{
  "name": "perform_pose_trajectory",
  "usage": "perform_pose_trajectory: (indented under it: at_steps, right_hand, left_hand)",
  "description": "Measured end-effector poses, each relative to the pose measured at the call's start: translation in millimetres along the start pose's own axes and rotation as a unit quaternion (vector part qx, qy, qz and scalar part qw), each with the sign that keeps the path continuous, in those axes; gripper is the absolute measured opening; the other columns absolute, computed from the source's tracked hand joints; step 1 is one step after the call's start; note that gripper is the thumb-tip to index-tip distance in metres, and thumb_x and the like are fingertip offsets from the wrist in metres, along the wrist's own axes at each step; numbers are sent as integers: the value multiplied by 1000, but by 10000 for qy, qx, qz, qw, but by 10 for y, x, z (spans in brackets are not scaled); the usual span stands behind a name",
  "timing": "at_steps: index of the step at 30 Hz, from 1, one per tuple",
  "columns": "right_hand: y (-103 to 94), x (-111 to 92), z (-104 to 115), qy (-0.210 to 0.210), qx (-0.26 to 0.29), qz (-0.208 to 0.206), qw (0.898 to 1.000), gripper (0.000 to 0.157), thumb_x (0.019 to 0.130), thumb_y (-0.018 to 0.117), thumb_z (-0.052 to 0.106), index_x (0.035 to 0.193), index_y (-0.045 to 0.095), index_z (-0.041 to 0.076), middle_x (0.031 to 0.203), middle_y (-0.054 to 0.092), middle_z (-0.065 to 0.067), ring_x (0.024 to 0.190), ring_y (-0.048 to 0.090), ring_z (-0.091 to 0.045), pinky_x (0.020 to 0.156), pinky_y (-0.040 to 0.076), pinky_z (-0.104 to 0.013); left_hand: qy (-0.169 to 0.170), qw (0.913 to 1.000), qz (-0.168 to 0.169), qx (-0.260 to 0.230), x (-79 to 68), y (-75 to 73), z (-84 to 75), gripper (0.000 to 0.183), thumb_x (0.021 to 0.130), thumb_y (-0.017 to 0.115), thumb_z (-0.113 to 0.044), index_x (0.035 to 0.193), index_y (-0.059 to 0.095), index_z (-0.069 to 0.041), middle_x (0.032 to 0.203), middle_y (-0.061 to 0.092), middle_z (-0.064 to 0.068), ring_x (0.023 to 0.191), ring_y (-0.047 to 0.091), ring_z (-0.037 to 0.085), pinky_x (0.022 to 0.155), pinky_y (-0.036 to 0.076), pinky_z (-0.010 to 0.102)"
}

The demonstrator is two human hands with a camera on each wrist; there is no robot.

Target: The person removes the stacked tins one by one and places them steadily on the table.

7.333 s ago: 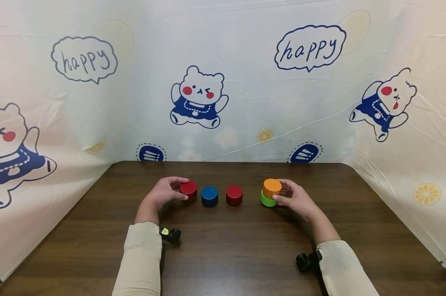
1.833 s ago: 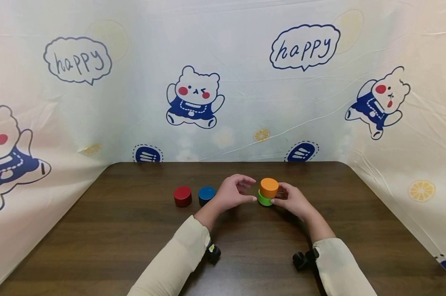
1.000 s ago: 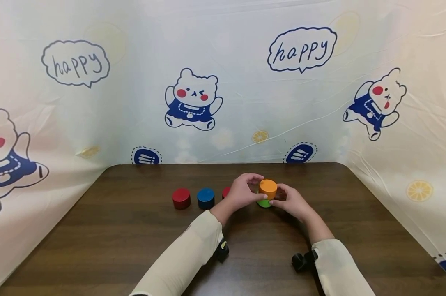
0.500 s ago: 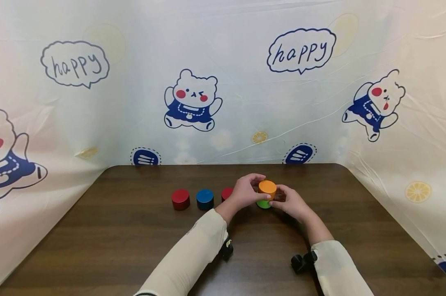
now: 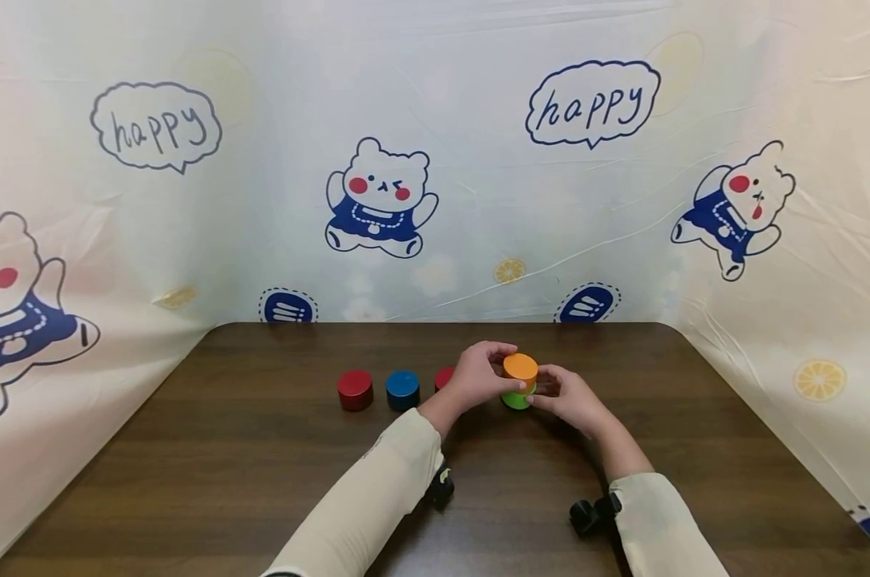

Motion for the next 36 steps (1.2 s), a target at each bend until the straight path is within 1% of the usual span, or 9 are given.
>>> perform_pose_trajectory:
  at_steps: [7, 15, 22, 28, 36]
  right_hand:
    - [3, 0, 2, -28, 143, 10, 9999, 52, 89, 72, 15, 134, 50, 0, 130, 57, -20, 116, 58, -34, 97, 48, -45]
    - [14, 2, -6, 65, -31, -15, 10000, 52, 89, 73, 18, 133, 52, 3, 130, 58, -17, 116, 58, -32, 97, 48, -45]
    - [15, 6, -18, 9, -130, -2, 9999, 51, 89, 72, 18, 134, 52, 5, 131, 58, -15, 116, 58, -31, 98, 48, -46]
    - [20, 10, -25, -15, -137, 15, 9999, 51, 89, 73, 20, 134, 53, 5, 130, 58, -14, 115, 58, -30, 97, 48, -45]
    - [14, 22, -42, -34, -167, 13, 9999, 51, 89, 73, 21, 134, 54, 6, 131, 58, -15, 116, 58, -31, 97, 48, -46]
  left_hand:
    - [-44, 9999, -28, 124, -29, -26, -22, 51, 76, 85, -18, 122, 66, -9, 116, 59, 3, 100, 58, 16, 83, 54, 23]
    - [92, 9994, -43, 338, -65, -69, -77, 51, 76, 85, -20, 123, 67, -11, 116, 59, 2, 100, 56, 15, 83, 53, 22]
    - [159, 9995, -90, 259, -100, -137, -110, 49, 77, 85, -19, 121, 68, -10, 115, 58, 2, 99, 57, 15, 83, 53, 22]
    - [174, 9996, -94, 214, -132, -186, -104, 48, 76, 85, -17, 121, 68, -10, 114, 58, 1, 99, 58, 14, 82, 54, 21]
    - [247, 9995, -77, 160, -190, -246, -125, 49, 76, 85, -14, 122, 67, -9, 115, 58, 2, 101, 58, 16, 84, 55, 26]
Point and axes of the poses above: each hand's wrist, its own x-axis towards the middle knuckle, its own y-axis out of the palm, z = x × y, the point moved 5 cm from there along x, towards the middle knuckle
